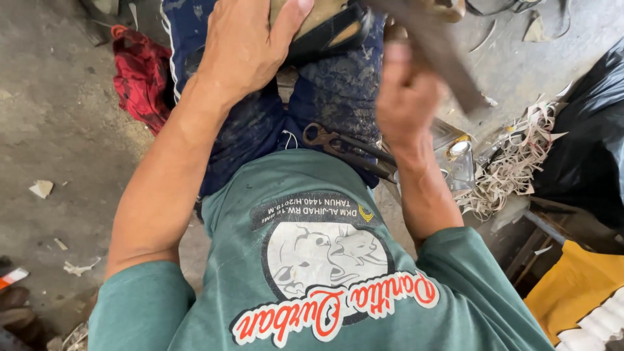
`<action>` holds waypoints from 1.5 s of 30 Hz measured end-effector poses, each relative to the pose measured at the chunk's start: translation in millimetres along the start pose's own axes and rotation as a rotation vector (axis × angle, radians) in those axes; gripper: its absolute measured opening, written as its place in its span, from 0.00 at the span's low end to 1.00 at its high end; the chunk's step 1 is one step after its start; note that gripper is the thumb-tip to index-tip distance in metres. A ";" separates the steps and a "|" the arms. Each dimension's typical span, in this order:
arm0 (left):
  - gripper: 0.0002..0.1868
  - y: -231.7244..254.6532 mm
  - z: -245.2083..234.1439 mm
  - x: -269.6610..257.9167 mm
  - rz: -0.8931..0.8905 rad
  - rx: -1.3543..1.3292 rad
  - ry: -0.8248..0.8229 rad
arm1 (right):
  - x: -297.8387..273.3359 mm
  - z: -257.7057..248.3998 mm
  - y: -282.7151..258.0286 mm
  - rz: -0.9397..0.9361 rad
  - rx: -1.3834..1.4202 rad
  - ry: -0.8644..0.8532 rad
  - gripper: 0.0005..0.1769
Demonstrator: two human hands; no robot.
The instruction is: The person sits on the floor and uses a hammer to repeatedly strike the sole and heel of a black shoe held on their lap. They rotate the shoe to work on different areas and occasionally use pliers to adjust the shoe's components.
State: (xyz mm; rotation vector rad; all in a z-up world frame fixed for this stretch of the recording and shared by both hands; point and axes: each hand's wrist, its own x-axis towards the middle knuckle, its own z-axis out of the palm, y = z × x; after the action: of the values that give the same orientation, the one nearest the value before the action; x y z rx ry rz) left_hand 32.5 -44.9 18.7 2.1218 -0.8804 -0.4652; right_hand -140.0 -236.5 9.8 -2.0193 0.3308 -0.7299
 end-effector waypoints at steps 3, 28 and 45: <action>0.23 4.0 1.6 6.3 -0.042 0.013 -0.032 | 12.9 -12.0 0.0 0.026 -0.169 -0.134 0.11; 0.24 12.8 43.4 -57.6 0.271 0.135 0.222 | -26.6 -64.5 -3.7 0.449 0.022 0.034 0.10; 0.26 3.8 38.2 -49.1 0.360 0.203 0.285 | 3.3 -56.2 -93.3 0.004 -0.290 -0.170 0.19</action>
State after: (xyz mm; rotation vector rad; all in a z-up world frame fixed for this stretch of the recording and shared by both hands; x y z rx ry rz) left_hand -25.1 -31.3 -0.8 2.0775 -1.1454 0.1138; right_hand -177.1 -227.3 111.9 -2.3360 0.3562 -0.5254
